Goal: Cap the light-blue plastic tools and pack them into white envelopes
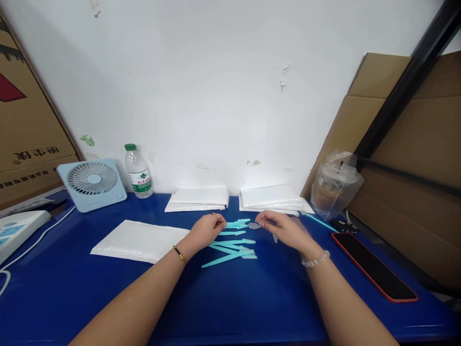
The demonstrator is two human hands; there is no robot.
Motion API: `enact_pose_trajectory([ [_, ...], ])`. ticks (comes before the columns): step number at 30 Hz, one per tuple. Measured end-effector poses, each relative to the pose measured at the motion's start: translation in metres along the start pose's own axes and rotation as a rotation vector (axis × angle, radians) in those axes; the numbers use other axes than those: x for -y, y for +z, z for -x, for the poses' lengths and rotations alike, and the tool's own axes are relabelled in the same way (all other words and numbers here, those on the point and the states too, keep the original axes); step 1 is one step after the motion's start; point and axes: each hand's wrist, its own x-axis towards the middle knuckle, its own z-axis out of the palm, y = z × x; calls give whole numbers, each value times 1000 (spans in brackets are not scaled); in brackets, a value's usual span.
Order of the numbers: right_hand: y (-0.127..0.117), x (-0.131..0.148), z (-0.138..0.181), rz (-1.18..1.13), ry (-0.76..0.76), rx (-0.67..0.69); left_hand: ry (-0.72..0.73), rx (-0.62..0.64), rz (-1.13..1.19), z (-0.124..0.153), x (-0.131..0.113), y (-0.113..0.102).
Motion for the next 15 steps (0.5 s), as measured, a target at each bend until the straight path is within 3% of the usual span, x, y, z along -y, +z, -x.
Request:
enact_pose_trajectory([
  [4,6,-1,-9,-355,10,-227,2,30,91,-2,2,2],
  [7,14,-3,-11,-489,42,-266,-2,56,140,-2,2,3],
  [15,21,-10,-15,-575,74,-329,-16,61,177,-1,-1,2],
])
